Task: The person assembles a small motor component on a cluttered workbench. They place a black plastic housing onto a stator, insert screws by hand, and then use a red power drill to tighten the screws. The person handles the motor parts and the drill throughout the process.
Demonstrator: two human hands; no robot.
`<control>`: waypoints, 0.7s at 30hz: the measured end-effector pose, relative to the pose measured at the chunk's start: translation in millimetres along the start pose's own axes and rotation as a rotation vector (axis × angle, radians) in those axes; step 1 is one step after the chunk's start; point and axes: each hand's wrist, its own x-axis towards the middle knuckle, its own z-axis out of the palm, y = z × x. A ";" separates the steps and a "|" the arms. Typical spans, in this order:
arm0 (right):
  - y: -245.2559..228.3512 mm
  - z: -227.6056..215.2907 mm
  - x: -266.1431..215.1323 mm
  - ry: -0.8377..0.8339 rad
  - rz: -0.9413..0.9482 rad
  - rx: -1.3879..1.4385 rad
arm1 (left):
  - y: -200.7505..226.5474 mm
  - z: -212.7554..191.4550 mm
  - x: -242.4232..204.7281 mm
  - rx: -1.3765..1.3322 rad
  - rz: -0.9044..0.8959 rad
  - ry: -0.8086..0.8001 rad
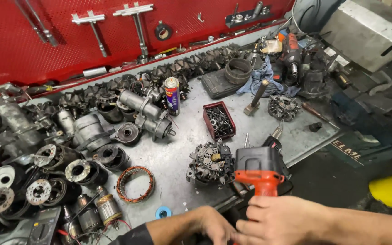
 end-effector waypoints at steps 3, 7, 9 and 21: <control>18.8 3.3 -15.3 0.069 0.103 0.089 | 2.2 -37.5 -25.1 -0.036 0.064 0.050; 55.8 15.7 -40.3 0.169 0.580 0.355 | -13.2 -67.5 -51.8 -0.254 0.085 1.040; 82.3 18.9 -56.6 0.157 0.951 0.614 | -23.1 -68.6 -46.3 -0.174 -0.006 1.319; 140.1 49.6 -87.3 0.071 1.490 0.944 | -61.0 -81.9 -6.0 0.418 -0.272 1.334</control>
